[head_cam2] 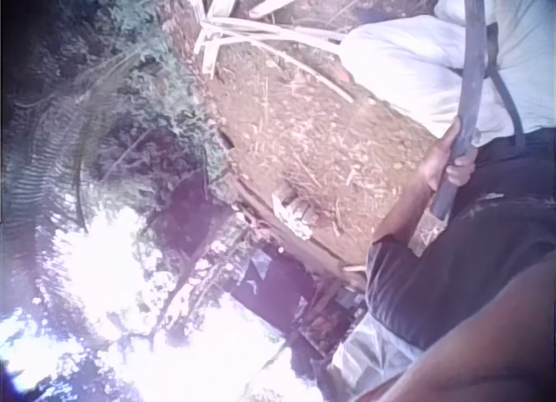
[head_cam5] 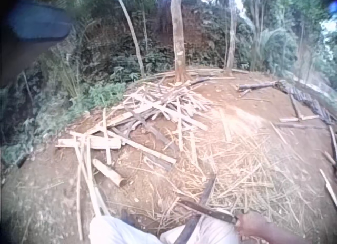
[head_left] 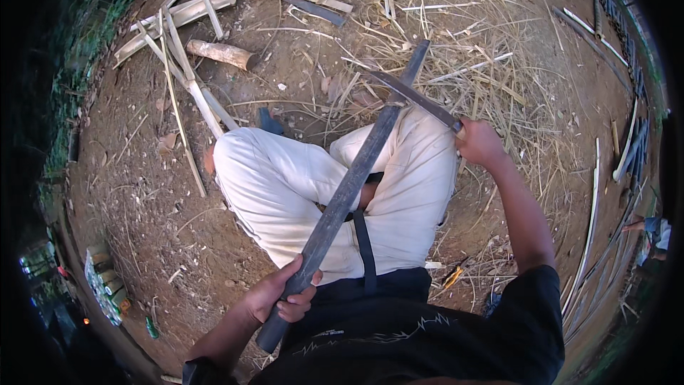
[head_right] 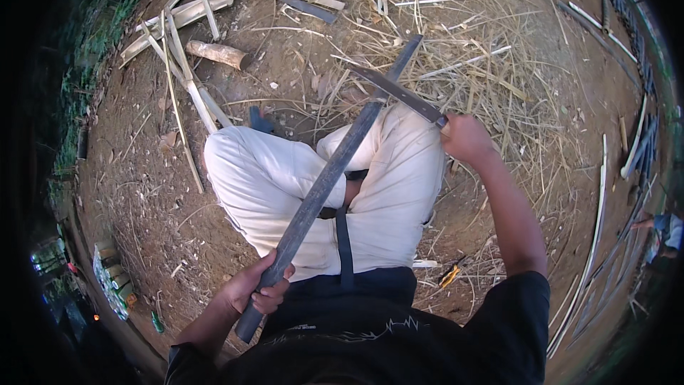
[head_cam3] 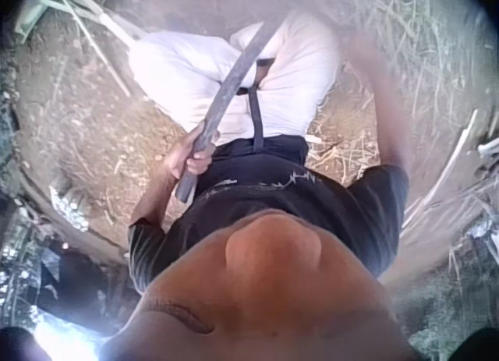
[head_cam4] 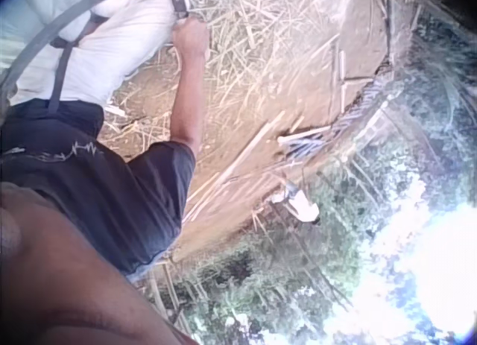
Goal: The person uses a large blade to strip outer layers and refine strips of bamboo while sitting on the ground outdoors.
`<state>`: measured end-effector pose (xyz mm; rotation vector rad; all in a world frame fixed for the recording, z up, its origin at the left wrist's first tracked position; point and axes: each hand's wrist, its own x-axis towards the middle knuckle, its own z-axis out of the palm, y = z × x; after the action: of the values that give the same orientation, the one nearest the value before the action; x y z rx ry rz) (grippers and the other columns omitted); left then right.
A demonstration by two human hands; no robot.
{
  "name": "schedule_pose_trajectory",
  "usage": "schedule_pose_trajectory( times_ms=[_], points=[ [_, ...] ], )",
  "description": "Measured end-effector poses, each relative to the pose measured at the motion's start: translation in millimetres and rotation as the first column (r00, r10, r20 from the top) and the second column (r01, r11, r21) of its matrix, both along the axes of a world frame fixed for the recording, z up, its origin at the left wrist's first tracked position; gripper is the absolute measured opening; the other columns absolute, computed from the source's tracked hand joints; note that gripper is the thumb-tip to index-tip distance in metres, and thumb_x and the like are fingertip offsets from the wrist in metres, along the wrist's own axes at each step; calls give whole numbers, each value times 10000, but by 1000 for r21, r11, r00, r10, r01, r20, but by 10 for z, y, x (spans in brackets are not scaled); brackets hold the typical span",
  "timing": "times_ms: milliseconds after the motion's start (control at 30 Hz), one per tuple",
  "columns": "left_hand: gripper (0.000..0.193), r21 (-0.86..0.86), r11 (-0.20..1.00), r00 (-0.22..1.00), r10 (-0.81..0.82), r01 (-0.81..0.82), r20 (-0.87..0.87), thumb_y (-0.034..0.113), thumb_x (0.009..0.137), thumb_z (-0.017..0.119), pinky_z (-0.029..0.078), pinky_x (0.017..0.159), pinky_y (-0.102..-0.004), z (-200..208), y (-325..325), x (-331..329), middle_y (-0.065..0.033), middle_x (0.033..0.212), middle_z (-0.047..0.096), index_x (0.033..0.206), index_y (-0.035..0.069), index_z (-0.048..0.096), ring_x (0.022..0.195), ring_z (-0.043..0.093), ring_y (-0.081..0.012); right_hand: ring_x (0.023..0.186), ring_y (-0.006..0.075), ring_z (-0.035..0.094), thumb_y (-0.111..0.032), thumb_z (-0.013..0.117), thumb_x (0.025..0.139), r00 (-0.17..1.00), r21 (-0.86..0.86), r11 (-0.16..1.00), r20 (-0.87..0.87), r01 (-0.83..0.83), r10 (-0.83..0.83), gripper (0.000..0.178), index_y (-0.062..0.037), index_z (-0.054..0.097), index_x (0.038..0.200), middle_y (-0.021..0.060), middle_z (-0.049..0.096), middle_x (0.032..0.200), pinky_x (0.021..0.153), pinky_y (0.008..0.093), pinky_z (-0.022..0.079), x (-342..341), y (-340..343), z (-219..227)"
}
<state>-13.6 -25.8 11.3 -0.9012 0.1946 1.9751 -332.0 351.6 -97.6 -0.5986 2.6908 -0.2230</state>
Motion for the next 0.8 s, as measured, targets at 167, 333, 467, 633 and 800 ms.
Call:
schedule_pose_trajectory(
  times_ms=[167, 333, 467, 633, 800],
  points=[
    [519, -13, 1000, 1000, 5, -5, 0, 584, 1030, 314, 268, 348, -210, -23, 14, -18, 28, 579, 368, 1063, 101, 501, 385, 272, -46, 738, 374, 701, -171, 586, 821, 974, 78, 972, 52, -223, 219, 243, -56, 651, 1024, 214, 682, 754, 710, 501, 568, 166, -250, 366],
    [524, -42, 999, 999, -31, 31, -12, 593, 1021, 336, 270, 363, -212, 5, 19, -13, 29, 588, 366, 1060, 97, 502, 398, 284, -50, 797, 399, 694, -219, 584, 827, 999, 70, 996, -7, 53, -52, 251, -91, 664, 1027, 216, 689, 810, 762, 509, 558, -221, -36, 75],
    [517, -139, 988, 996, -68, 59, -59, 584, 1021, 352, 272, 380, -215, 46, 8, -88, 24, 600, 364, 1076, 91, 498, 412, 298, -54, 749, 404, 689, -207, 665, 765, 950, 42, 953, 98, -300, 295, 265, -42, 660, 972, 213, 677, 749, 737, 494, 564, 191, -357, 503],
    [513, -191, 977, 989, -111, 90, -101, 569, 1025, 359, 276, 390, -221, 44, 36, -122, 15, 617, 370, 1104, 80, 495, 421, 306, -59, 748, 412, 687, -173, 645, 771, 1000, -17, 1000, 0, -14, 14, 242, -28, 647, 965, 234, 679, 774, 736, 493, 571, -237, 11, -23],
    [520, -199, 976, 989, -109, 89, -95, 566, 1027, 356, 289, 395, -223, 33, 23, -122, 13, 617, 369, 1107, 73, 501, 422, 322, -65, 772, 406, 693, -160, 625, 790, 967, 75, 967, 93, -242, 235, 255, -33, 643, 1011, 232, 685, 802, 753, 496, 569, 0, -282, 307]
  ],
)
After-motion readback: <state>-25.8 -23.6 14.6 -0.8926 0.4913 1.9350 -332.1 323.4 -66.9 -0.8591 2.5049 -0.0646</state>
